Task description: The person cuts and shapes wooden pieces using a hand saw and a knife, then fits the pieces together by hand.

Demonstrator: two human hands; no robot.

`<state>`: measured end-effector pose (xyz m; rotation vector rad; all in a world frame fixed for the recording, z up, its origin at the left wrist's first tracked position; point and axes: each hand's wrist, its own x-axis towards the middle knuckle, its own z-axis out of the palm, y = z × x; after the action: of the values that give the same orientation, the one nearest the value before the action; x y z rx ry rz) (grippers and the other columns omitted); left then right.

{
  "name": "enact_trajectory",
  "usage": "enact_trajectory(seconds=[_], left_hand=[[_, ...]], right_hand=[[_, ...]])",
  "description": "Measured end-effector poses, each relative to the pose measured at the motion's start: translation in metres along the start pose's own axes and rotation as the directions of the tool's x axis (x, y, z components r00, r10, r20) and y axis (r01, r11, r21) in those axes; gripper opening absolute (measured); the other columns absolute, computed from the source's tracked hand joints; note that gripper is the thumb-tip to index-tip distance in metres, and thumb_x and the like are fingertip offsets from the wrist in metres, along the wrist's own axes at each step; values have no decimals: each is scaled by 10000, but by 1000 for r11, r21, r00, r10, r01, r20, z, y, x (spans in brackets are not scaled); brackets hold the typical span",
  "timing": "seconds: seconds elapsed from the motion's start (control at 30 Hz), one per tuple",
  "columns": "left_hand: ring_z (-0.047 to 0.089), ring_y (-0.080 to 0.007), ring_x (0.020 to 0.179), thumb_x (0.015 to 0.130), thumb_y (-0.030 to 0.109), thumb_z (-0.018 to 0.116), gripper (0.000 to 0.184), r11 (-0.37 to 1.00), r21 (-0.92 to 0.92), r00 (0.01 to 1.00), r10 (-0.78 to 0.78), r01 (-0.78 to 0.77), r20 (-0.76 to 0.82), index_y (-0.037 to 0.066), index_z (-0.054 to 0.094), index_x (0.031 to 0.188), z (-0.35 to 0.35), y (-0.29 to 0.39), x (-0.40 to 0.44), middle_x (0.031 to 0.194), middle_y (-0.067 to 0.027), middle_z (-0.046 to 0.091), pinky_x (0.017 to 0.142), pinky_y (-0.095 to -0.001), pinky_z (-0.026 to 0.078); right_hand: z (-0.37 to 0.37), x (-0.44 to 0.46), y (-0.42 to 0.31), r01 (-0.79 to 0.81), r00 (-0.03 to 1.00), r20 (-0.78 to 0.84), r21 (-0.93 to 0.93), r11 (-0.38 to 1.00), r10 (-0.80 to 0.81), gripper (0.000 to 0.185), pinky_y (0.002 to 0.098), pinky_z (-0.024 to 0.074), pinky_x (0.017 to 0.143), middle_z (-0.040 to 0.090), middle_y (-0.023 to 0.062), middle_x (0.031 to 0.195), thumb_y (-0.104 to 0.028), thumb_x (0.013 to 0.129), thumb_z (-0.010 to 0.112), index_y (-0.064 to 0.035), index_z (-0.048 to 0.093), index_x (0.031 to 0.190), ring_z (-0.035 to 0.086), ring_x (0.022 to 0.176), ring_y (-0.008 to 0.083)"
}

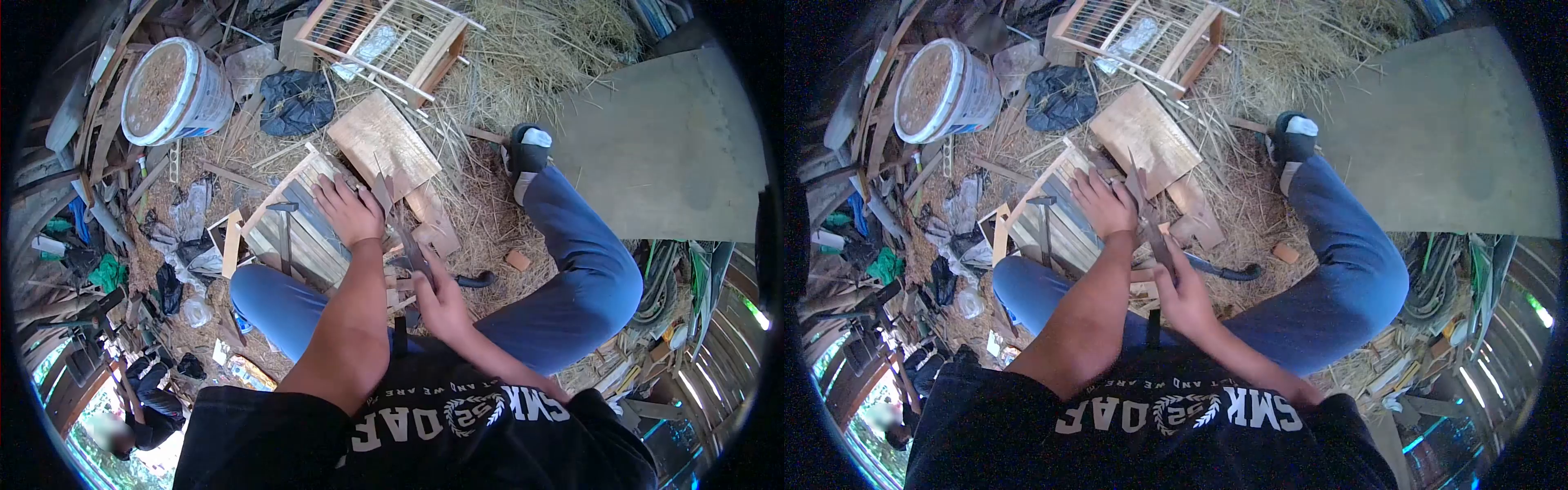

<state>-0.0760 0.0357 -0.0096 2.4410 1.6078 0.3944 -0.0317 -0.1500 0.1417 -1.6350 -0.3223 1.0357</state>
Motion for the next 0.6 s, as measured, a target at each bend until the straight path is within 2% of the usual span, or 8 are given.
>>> enact_trajectory(seconds=[0.07,0.13,0.2,0.27,0.4,0.43,0.53,0.6], left_hand=[[219,-503,1573,993,306,530,638,999,34,1000,1,-2,16,-11,436,1539,0,1,1,1671,-275,318,1295,-619,156],[221,-504,1572,994,309,530,641,1000,26,1000,6,-6,19,-11,435,1540,-3,7,5,1668,-277,323,1295,-618,158],[224,-504,1571,994,313,530,643,1000,29,1000,-1,1,25,-11,434,1541,-5,6,1,1664,-279,328,1295,-618,159],[232,-510,1565,993,313,533,646,999,30,1000,19,-20,18,-13,433,1541,-1,0,1,1654,-288,339,1294,-618,161],[243,-524,1554,997,300,531,622,999,9,999,44,-44,-8,-13,445,1528,1,-2,0,1647,-294,343,1290,-620,169],[243,-524,1554,997,300,531,622,999,8,999,33,-33,-9,-13,445,1528,0,-1,0,1647,-294,343,1290,-620,169],[249,-524,1551,1003,298,527,606,999,16,1000,30,-30,3,-15,453,1517,0,0,2,1643,-297,348,1287,-617,179],[256,-522,1548,1009,300,522,596,998,23,998,59,-59,-28,-15,459,1511,1,-2,1,1636,-299,357,1285,-614,189]], right_hand=[[-2,-1,-8,19,1000,6,17,1000,-19,543,416,480,1099,613,309,1423,-139,1069,558,36,434,1568,638,1324,362],[6,28,-21,-125,991,55,-15,992,126,555,416,456,1128,590,315,1454,-147,1068,544,41,415,1573,604,1364,388],[12,63,-24,-82,993,83,-78,994,88,568,418,453,1131,587,319,1455,-156,1061,534,37,405,1580,600,1355,415],[24,71,-16,45,999,6,-49,998,-45,571,430,489,1090,643,320,1363,-168,1052,535,26,416,1577,656,1264,426],[3,4,-9,-180,982,55,-44,983,182,582,416,531,1023,716,289,1219,-185,1049,543,20,419,1579,726,1136,390],[2,-2,-4,-51,998,37,-35,998,53,584,418,543,988,719,304,1172,-184,1051,544,-2,412,1590,739,1088,386],[8,42,-12,-1,1000,18,-219,976,5,591,437,544,983,700,333,1195,-172,1051,542,-28,398,1606,736,1086,413],[20,68,-13,-1,1000,-4,-199,980,0,591,442,541,992,689,338,1227,-169,1051,541,-33,397,1608,729,1106,422]])
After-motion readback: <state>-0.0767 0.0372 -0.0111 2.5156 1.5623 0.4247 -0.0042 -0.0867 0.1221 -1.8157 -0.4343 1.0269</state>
